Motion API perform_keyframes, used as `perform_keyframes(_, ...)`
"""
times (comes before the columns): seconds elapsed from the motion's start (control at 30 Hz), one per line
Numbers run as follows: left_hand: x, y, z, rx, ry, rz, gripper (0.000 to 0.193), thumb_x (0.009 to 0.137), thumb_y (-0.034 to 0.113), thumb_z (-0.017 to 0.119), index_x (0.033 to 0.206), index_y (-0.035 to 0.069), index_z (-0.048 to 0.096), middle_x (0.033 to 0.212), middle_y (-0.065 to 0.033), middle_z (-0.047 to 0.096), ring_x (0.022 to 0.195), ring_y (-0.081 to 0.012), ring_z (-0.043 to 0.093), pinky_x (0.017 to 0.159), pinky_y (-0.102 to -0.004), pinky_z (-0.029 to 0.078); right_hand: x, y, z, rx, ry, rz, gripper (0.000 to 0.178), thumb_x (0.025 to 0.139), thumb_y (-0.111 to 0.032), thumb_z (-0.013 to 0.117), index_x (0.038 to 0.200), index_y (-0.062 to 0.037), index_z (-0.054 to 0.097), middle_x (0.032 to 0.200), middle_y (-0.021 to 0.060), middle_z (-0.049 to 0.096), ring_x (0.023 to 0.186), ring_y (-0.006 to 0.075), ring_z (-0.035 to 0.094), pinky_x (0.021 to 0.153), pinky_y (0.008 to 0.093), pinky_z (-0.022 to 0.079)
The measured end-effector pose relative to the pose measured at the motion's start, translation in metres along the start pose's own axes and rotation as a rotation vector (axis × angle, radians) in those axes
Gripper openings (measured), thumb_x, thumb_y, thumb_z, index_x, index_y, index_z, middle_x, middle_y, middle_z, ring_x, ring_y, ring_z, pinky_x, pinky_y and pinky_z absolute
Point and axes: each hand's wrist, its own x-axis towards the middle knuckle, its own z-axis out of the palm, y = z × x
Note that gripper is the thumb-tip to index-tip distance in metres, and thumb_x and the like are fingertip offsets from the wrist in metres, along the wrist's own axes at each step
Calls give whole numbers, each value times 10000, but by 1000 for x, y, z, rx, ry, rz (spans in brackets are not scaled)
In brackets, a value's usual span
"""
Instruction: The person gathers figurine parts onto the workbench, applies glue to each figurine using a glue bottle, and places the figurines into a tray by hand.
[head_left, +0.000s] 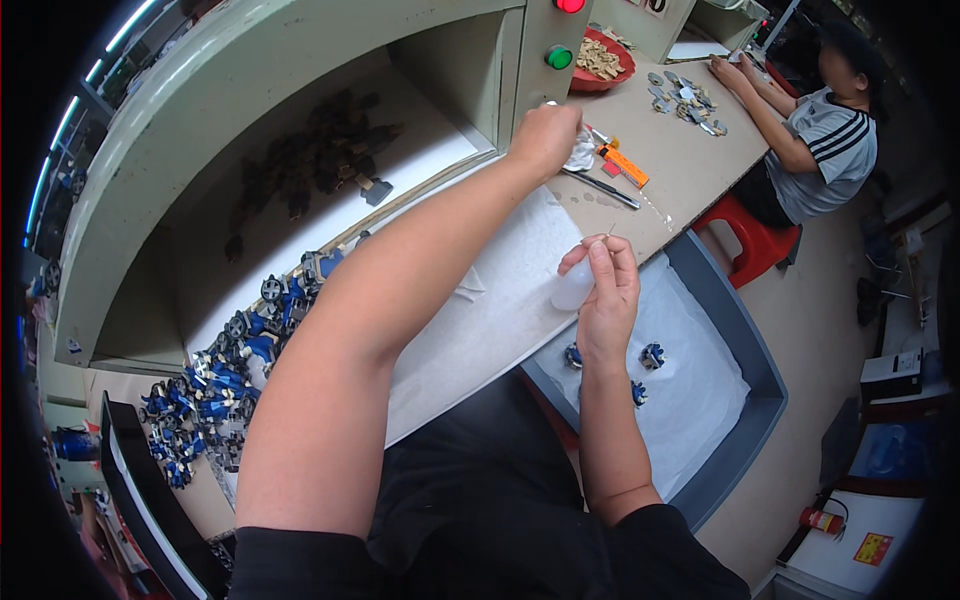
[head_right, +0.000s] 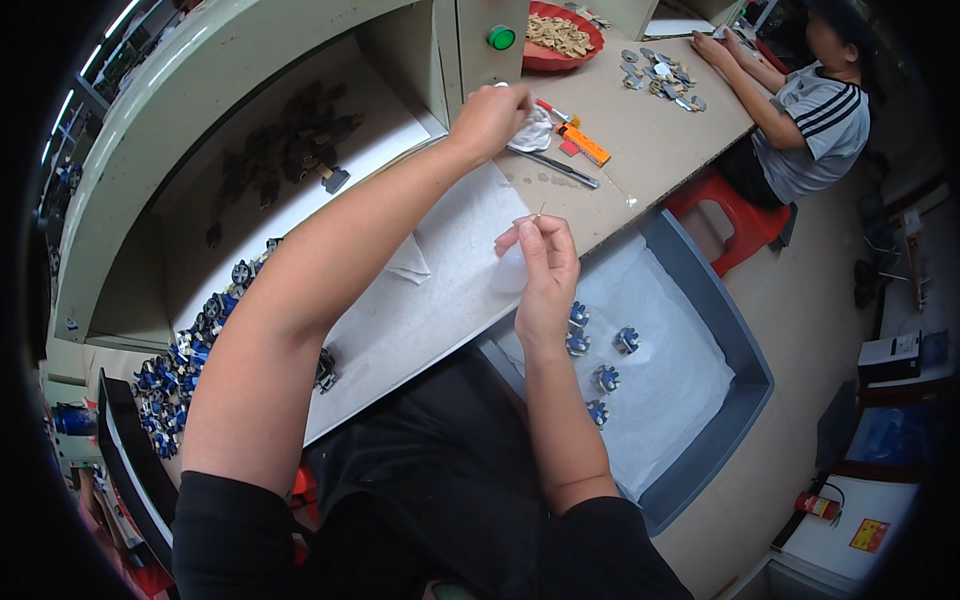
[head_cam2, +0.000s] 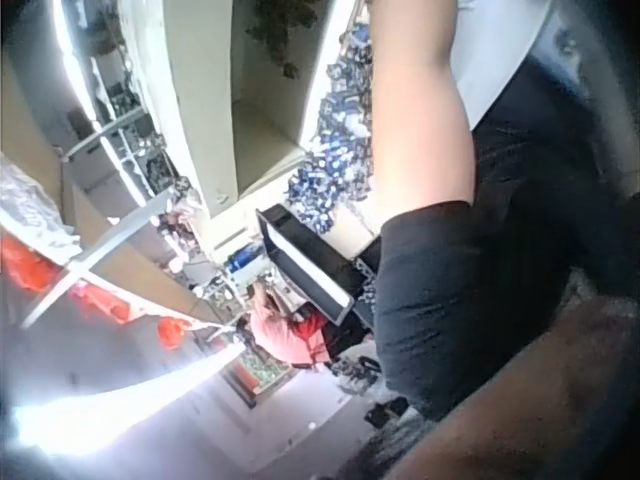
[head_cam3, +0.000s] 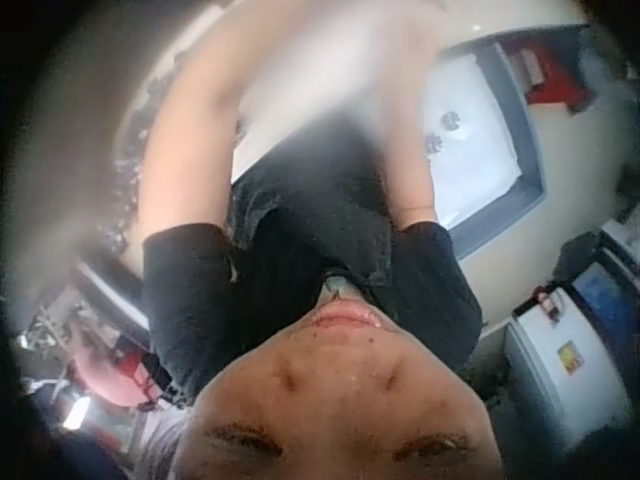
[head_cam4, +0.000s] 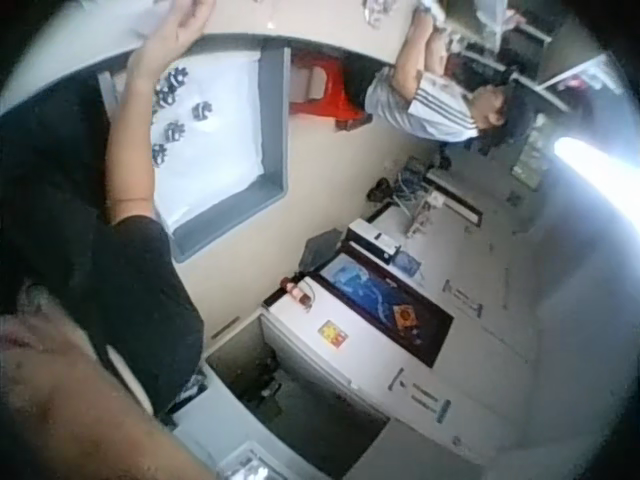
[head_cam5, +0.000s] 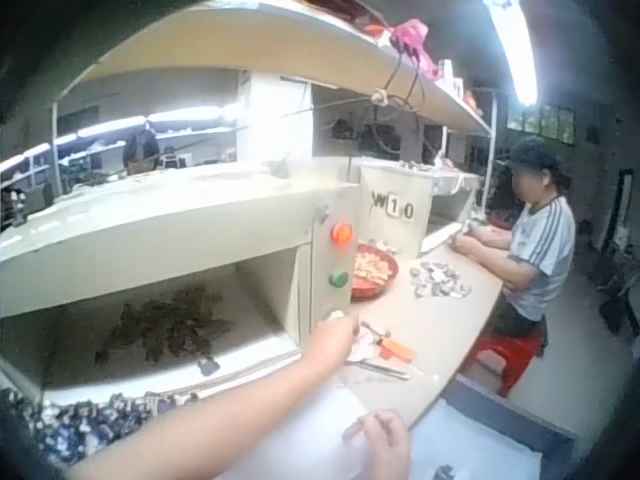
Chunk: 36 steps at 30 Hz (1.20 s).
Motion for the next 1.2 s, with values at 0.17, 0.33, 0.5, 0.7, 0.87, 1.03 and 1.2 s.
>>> perform_keyframes(0.17, -34, 0, -62, 229, -307, 330, 436, 756, 8, 518, 1180, 104, 550, 969, -184, 628, 890, -341, 600, 788, -420, 475, -8, 11, -1, -212, -89, -215, 100, 886, -83, 542, 956, -12, 548, 899, 87, 628, 824, 125, 576, 767, 262, 445)
perform_keyframes(0.33, -128, 39, -191, 94, -59, 335, 378, 809, 152, 579, 1178, 82, 548, 986, -175, 632, 932, -312, 607, 841, -380, 460, -18, 19, -23, -572, -141, -251, 175, 866, -25, 538, 1039, -2, 552, 1028, 99, 615, 940, 163, 578, 863, 270, 427)
perform_keyframes(0.5, -276, 41, -226, -55, 292, -87, 543, 769, 66, 633, 1278, 38, 448, 1091, -124, 589, 1007, -205, 558, 899, -328, 417, -25, 26, -31, -598, -156, -349, 309, 860, 17, 516, 1145, 13, 396, 1096, 183, 578, 1002, 193, 565, 883, 286, 418)
perform_keyframes(0.7, -377, 17, -172, 10, 306, -365, 752, 640, 25, 754, 1303, 41, 399, 1205, -137, 524, 1064, -228, 514, 902, -335, 410, -81, 4, -20, -498, -300, -193, 339, 840, 55, 509, 1131, -9, 349, 1071, 191, 575, 990, 201, 559, 881, 289, 422)
perform_keyframes(0.87, -361, 10, -159, 180, 287, -289, 809, 587, 72, 791, 1301, 68, 411, 1201, -123, 519, 1043, -278, 511, 877, -359, 430, -122, -3, -21, -386, -392, 42, 350, 829, 58, 510, 1146, 2, 372, 1094, 194, 542, 959, 212, 564, 855, 318, 455)
perform_keyframes(1.03, -361, 3, -152, 174, 276, -258, 776, 594, 72, 786, 1281, 60, 427, 1162, -129, 541, 998, -278, 518, 867, -356, 430, -155, -5, -7, -479, -479, 17, 364, 830, 45, 511, 1194, 32, 491, 1062, 117, 497, 889, 183, 576, 761, 274, 506)
perform_keyframes(1.2, -362, 3, -148, 146, 299, -297, 762, 607, 58, 778, 1279, 52, 419, 1137, -126, 559, 999, -267, 522, 870, -353, 426, -170, -1, 0, -354, -389, 163, 363, 818, 33, 551, 1174, 14, 483, 1063, 137, 505, 876, 185, 578, 753, 278, 508)
